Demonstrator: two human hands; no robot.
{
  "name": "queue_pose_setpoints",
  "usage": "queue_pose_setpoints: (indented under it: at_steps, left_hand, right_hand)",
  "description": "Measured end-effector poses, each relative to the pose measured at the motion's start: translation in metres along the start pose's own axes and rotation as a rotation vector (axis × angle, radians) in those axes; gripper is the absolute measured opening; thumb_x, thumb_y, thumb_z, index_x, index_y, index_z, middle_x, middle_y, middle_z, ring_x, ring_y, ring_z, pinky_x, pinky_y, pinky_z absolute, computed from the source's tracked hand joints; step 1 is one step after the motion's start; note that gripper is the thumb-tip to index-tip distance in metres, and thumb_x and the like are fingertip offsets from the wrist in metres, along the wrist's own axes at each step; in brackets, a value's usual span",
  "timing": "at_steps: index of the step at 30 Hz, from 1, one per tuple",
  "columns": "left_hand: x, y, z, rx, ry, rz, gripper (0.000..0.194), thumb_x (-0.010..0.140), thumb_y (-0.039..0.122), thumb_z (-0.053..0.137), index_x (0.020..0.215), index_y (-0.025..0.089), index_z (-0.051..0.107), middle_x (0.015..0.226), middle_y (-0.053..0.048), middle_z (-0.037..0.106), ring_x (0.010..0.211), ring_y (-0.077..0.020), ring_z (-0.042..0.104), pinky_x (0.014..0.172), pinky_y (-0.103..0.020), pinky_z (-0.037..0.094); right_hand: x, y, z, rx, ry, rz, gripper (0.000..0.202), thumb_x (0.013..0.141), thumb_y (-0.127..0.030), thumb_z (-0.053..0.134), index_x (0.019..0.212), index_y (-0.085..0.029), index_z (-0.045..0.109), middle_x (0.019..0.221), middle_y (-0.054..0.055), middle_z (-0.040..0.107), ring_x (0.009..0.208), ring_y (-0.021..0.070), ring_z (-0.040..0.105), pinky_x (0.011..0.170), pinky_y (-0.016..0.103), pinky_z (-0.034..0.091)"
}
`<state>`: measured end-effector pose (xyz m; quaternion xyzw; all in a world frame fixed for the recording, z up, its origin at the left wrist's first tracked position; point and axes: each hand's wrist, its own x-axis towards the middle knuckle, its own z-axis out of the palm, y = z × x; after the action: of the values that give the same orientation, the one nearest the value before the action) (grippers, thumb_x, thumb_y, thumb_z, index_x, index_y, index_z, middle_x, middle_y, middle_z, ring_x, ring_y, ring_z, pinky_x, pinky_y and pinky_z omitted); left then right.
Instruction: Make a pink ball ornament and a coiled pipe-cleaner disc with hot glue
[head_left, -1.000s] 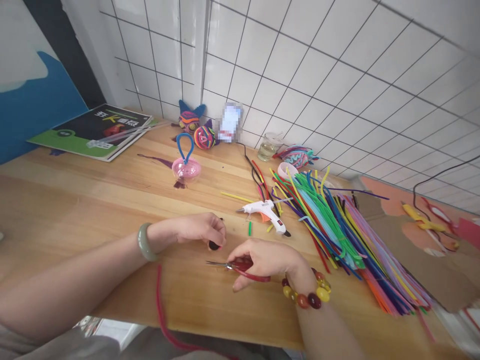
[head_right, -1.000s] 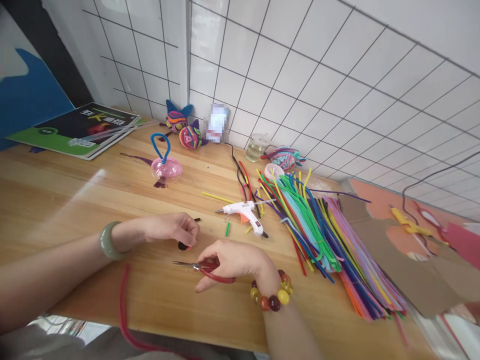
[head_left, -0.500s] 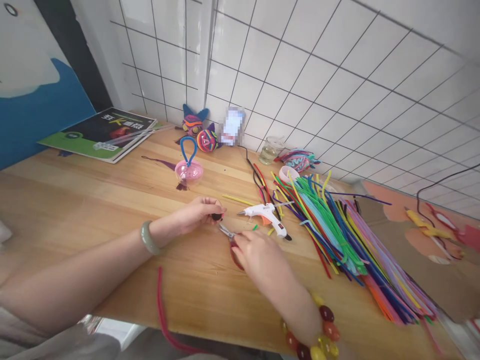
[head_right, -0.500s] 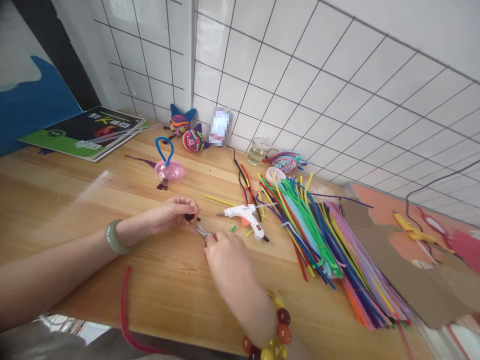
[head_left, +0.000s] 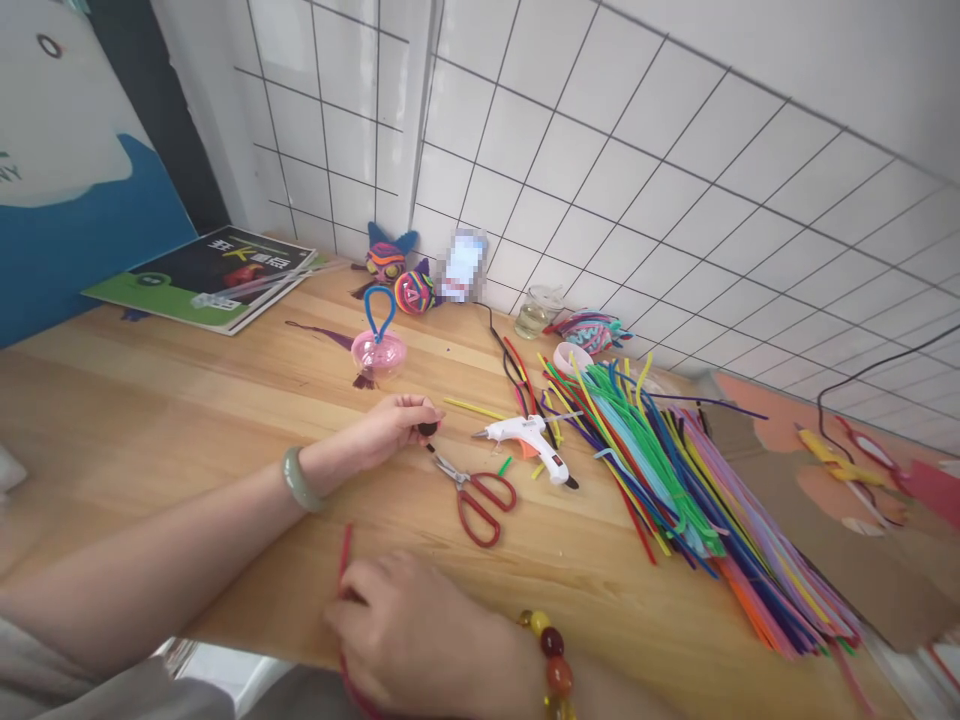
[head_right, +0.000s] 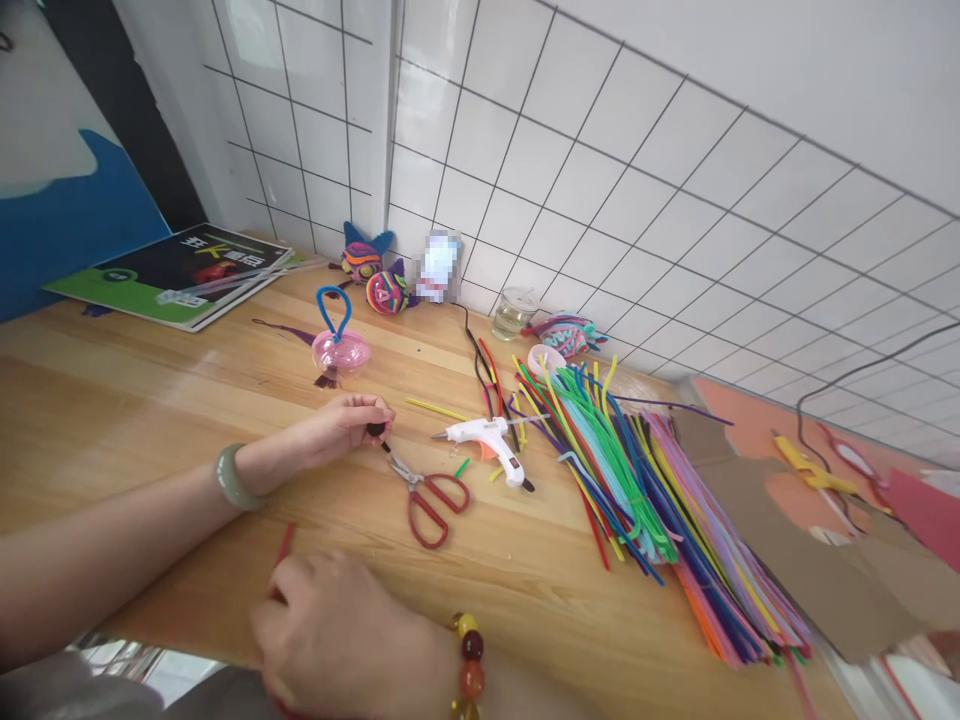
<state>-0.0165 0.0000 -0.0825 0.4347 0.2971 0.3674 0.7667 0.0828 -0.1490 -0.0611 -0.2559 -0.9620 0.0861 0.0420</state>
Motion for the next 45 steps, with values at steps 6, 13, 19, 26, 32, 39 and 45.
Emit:
queue_pose_setpoints:
  at_steps: [6,13,19,26,32,39,45]
  left_hand:
    - [-0.001,0.003,0.002,0.03,0.052,0.055,0.015,0.067,0.024,0.064,0.06,0.012,0.058,0.059,-0.001,0.054,0.051,-0.008,0.046,0.05,-0.021,0.035]
    - [-0.006,0.006,0.008,0.156,0.147,0.163,0.023,0.068,0.031,0.063,0.056,0.014,0.054,0.055,0.003,0.05,0.052,-0.0076,0.044,0.052,-0.021,0.034]
    - [-0.006,0.005,0.008,0.121,0.213,0.169,0.021,0.067,0.03,0.064,0.057,0.014,0.055,0.058,0.002,0.052,0.054,-0.0082,0.045,0.052,-0.021,0.034]
    - [-0.008,0.008,0.011,0.031,0.202,0.157,0.019,0.067,0.029,0.064,0.058,0.014,0.056,0.061,0.002,0.053,0.056,-0.0079,0.046,0.054,-0.02,0.036]
    - [-0.011,0.009,0.014,0.032,0.163,0.151,0.017,0.068,0.028,0.065,0.061,0.014,0.058,0.061,0.002,0.055,0.053,-0.0065,0.045,0.051,-0.02,0.035]
    - [-0.012,0.01,0.014,0.009,0.219,0.184,0.019,0.067,0.029,0.066,0.06,0.014,0.057,0.062,0.002,0.055,0.05,-0.0052,0.042,0.05,-0.019,0.033]
    - [-0.013,0.007,0.018,0.082,0.143,0.131,0.021,0.067,0.032,0.065,0.06,0.015,0.056,0.059,0.002,0.053,0.051,-0.0067,0.042,0.049,-0.02,0.033]
  right_hand:
    - [-0.002,0.035,0.007,-0.186,0.04,0.296,0.011,0.078,-0.007,0.048,0.079,-0.014,0.057,0.081,0.008,0.055,0.072,0.0201,0.05,0.06,0.032,0.04]
    - [-0.005,0.049,-0.001,-0.224,0.086,0.499,0.011,0.08,-0.018,0.052,0.085,-0.015,0.061,0.086,0.009,0.057,0.084,0.0235,0.051,0.069,0.036,0.042]
    - [-0.001,0.036,0.007,-0.239,0.018,0.537,0.01,0.074,-0.01,0.053,0.081,-0.015,0.058,0.074,0.007,0.058,0.066,0.021,0.054,0.056,0.032,0.04]
    - [-0.008,0.066,-0.003,-0.26,0.212,0.657,0.022,0.085,-0.012,0.043,0.099,-0.019,0.059,0.076,0.005,0.06,0.072,0.0191,0.055,0.063,0.031,0.038]
    - [-0.009,0.075,-0.005,-0.22,0.31,0.731,0.022,0.087,-0.019,0.044,0.103,-0.016,0.059,0.081,0.007,0.061,0.082,0.0205,0.053,0.072,0.032,0.04]
    - [-0.011,0.065,-0.009,-0.096,0.448,0.646,0.017,0.085,-0.021,0.047,0.087,-0.018,0.064,0.081,0.006,0.062,0.084,0.0187,0.053,0.077,0.032,0.04]
    - [-0.015,0.079,-0.017,0.293,0.725,0.735,0.017,0.085,-0.024,0.045,0.085,-0.016,0.06,0.076,0.004,0.062,0.066,0.0132,0.055,0.064,0.026,0.044]
